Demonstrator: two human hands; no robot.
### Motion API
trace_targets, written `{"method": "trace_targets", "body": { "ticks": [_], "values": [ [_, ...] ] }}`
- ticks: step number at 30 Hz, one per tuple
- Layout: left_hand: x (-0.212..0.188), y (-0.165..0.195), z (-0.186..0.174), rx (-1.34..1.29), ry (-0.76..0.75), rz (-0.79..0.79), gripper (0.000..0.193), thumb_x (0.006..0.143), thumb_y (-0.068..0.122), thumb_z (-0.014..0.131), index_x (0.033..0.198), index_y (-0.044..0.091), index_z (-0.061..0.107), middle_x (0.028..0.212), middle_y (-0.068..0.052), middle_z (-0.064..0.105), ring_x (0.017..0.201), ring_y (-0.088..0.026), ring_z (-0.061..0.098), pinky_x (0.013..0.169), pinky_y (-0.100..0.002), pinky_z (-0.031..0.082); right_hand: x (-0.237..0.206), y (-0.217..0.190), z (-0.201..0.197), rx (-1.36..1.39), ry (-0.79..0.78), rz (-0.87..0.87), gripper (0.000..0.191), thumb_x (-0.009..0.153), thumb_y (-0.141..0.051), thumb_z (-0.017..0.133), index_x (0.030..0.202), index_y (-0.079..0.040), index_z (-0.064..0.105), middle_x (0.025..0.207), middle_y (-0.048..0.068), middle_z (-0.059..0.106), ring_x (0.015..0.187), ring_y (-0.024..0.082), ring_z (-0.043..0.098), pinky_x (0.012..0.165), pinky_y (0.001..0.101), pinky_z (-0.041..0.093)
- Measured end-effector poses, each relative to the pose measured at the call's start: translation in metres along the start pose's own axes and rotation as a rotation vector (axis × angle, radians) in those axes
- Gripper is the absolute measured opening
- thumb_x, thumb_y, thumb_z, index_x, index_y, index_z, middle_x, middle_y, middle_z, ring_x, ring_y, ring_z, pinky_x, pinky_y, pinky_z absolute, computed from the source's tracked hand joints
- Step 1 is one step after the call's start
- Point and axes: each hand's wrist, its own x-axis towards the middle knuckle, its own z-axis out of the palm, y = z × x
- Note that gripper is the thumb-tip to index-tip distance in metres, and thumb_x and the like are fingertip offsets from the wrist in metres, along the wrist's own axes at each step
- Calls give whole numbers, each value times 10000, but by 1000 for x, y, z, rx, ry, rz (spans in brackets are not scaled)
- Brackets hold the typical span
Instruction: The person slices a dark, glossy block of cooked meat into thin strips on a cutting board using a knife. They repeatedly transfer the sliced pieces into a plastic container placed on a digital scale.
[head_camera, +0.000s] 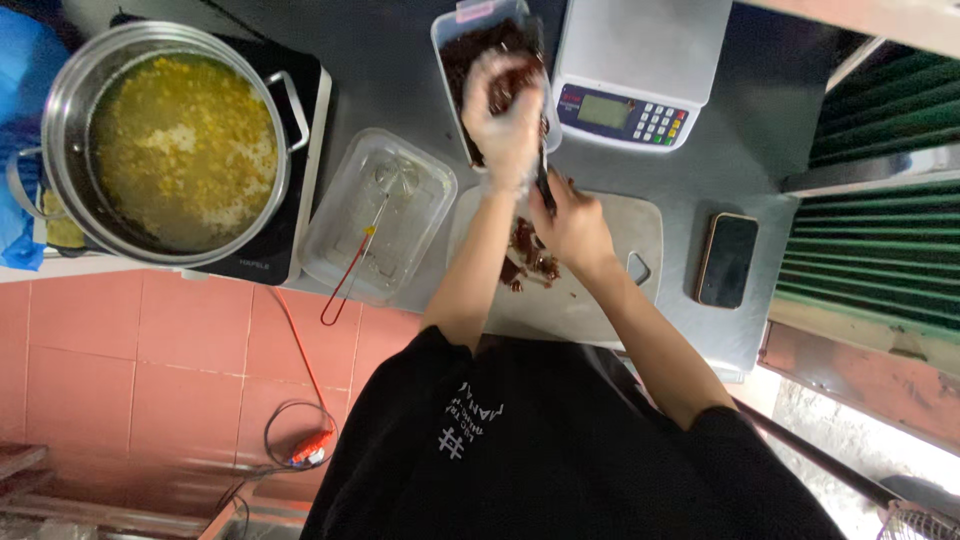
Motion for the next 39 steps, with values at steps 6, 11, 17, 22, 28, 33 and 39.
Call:
{"method": "trace_targets", "body": {
  "ticks": [6, 11, 17, 22, 28, 33, 39],
  "values": [
    [66, -58, -6, -218, -75, -278, 235, 857, -76, 745, 1067, 27, 722, 1005, -39, 743, 917, -156, 687, 873, -320, 569, 80, 19, 26, -52, 92, -39, 158, 974, -125, 692, 1000, 23, 642, 704, 243, 654, 624, 452, 660, 540, 506, 540],
    [84, -77, -27, 252, -363, -102, 200, 903, -34, 770, 1062, 87, 765, 1062, -103, 787, 977, -201, 738, 921, -331, 581, 99, 36, 30, -189, 27, 11, 187, 980, -171, 707, 929, 3, 661, 636, 241, 640, 582, 455, 652, 534, 513, 546],
    [88, -81, -23, 905, -637, -66, 142, 969, 99, 643, 1060, 144, 744, 950, -112, 779, 805, -195, 768, 710, -316, 635, 95, 33, 14, -107, 83, 11, 157, 984, -145, 714, 940, -2, 666, 679, 238, 650, 601, 452, 655, 534, 482, 549],
    [73, -47, -8, 1260, -643, 420, 179, 966, 84, 626, 1115, 78, 725, 871, -160, 746, 632, -237, 704, 486, -349, 562, 54, 32, -18, 125, 68, 129, 122, 1015, -101, 677, 1004, 20, 675, 675, 156, 680, 586, 290, 712, 539, 373, 559],
    [-39, 1, -14, 782, -1143, 378, 313, 1001, 20, 557, 1306, 7, 628, 1294, -273, 678, 594, -213, 663, 430, -288, 543, -45, 50, -52, 287, 56, 364, 129, 1049, -66, 628, 957, 21, 658, 737, 88, 697, 612, 135, 717, 538, 270, 550],
    [-100, -26, -11, 946, -1102, 367, 315, 937, 190, 650, 1246, 129, 652, 1366, -140, 609, 1064, -302, 690, 923, -398, 579, -122, 76, -63, 186, 14, 455, 128, 1012, -66, 655, 928, 30, 661, 731, 72, 706, 620, 139, 731, 530, 268, 546],
    [-114, -26, -28, 808, -1193, 65, 237, 866, 102, 686, 1101, 72, 673, 1262, -126, 637, 1129, -286, 649, 983, -390, 574, -172, 107, -67, -137, -20, 338, 143, 923, -167, 755, 1017, -61, 741, 743, 101, 721, 659, 249, 736, 585, 364, 573]
  ]
}}
